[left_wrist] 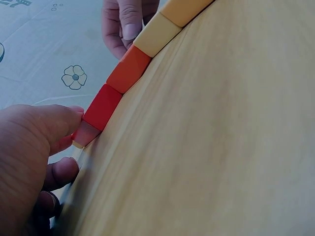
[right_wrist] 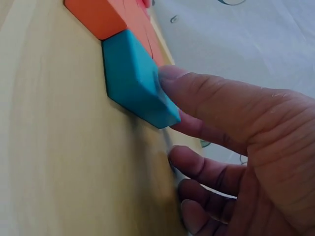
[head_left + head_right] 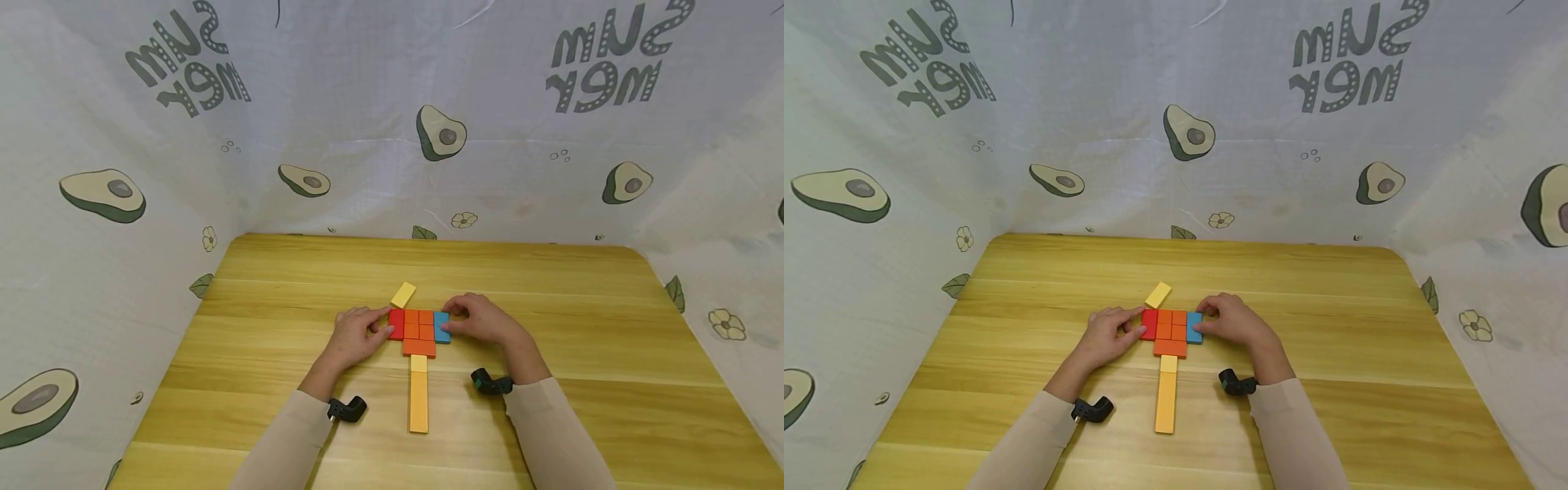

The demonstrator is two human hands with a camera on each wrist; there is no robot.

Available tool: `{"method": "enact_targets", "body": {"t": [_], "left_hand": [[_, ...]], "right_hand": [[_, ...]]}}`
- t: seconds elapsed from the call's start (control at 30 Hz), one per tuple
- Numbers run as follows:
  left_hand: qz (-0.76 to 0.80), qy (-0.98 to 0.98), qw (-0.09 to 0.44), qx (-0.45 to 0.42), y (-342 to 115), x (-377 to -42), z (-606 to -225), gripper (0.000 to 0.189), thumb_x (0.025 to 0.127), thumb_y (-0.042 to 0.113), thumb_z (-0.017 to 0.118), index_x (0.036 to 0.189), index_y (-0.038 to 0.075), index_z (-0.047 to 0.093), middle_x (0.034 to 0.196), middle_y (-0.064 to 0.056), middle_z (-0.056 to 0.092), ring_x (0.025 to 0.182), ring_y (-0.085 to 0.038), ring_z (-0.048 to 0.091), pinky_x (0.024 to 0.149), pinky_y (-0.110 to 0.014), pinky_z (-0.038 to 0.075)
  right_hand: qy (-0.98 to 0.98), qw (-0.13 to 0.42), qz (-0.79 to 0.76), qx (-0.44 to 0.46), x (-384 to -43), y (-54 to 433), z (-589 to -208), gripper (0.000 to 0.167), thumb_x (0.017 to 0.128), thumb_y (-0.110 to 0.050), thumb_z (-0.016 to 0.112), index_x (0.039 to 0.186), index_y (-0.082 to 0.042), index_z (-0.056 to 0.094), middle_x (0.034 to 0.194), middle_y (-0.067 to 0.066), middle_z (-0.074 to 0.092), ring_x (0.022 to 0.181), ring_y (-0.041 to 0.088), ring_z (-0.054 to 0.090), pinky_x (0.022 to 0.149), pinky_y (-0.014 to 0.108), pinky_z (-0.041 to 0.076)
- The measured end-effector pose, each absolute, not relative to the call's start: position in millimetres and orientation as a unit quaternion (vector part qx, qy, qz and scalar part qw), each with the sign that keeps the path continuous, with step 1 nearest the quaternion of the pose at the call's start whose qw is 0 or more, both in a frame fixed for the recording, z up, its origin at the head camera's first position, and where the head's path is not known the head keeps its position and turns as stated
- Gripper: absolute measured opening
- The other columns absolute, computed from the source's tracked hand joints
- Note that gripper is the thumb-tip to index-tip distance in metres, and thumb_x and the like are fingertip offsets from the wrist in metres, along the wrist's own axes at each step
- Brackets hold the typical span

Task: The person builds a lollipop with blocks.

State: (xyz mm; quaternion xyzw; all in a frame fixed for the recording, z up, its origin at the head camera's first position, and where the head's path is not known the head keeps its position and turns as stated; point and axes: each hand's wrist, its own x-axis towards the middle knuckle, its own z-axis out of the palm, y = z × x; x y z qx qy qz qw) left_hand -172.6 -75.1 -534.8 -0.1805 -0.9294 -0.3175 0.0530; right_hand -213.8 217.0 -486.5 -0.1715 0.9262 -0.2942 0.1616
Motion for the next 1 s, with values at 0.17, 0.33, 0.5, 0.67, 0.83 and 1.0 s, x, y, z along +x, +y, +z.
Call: {"method": "enact_targets", "body": {"t": [0.17,0.33,0.5,0.67,0.83,1.0], "left_hand": [[-0.321,-0.929,0.048,-0.18,-75,-173,-534,0.044,0.095,0.037,0.071,0.136,0.02,0.068,0.076,0.011,0.055,0.08,-0.01,0.05,0.078,-0.032,0.026],[-0.318,-0.93,0.045,-0.179,-75,-172,-533,0.045,0.096,0.038,0.07,0.137,0.02,0.067,0.076,0.011,0.054,0.08,-0.01,0.051,0.078,-0.032,0.027],[-0.315,-0.932,0.036,-0.177,-76,-174,-533,0.046,0.097,0.04,0.069,0.139,0.021,0.066,0.077,0.01,0.055,0.08,-0.01,0.051,0.077,-0.032,0.027],[-0.313,-0.932,0.038,-0.179,-77,-174,-534,0.046,0.096,0.04,0.069,0.138,0.022,0.067,0.077,0.011,0.054,0.079,-0.01,0.05,0.076,-0.031,0.027],[-0.311,-0.932,0.044,-0.181,-77,-174,-533,0.045,0.097,0.039,0.069,0.138,0.021,0.067,0.077,0.01,0.054,0.079,-0.01,0.05,0.076,-0.031,0.026],[-0.309,-0.932,0.052,-0.183,-76,-174,-533,0.044,0.096,0.037,0.07,0.136,0.02,0.068,0.076,0.01,0.054,0.079,-0.01,0.05,0.076,-0.031,0.026]], "right_hand": [[0.924,0.173,-0.297,-0.169,-224,208,-478,0.037,0.095,-0.034,0.071,0.124,-0.011,0.066,0.121,0.015,0.063,0.11,0.031,0.059,0.101,0.052,0.049],[0.922,0.169,-0.289,-0.195,-244,190,-475,0.037,0.099,-0.03,0.067,0.131,-0.011,0.063,0.118,0.015,0.064,0.105,0.029,0.06,0.097,0.05,0.051],[0.918,0.175,-0.273,-0.228,-261,174,-473,0.04,0.101,-0.025,0.064,0.138,-0.013,0.06,0.114,0.013,0.066,0.099,0.026,0.06,0.095,0.048,0.052],[0.911,0.201,-0.254,-0.254,-274,161,-473,0.046,0.102,-0.017,0.061,0.148,-0.016,0.055,0.109,0.01,0.066,0.094,0.023,0.058,0.09,0.042,0.052],[0.908,0.222,-0.24,-0.261,-278,155,-475,0.047,0.102,-0.014,0.059,0.149,-0.019,0.055,0.112,0.01,0.064,0.095,0.022,0.057,0.091,0.041,0.051],[0.914,0.217,-0.231,-0.252,-278,155,-478,0.042,0.102,-0.017,0.061,0.144,-0.018,0.059,0.115,0.012,0.063,0.097,0.023,0.056,0.094,0.042,0.051]]}}
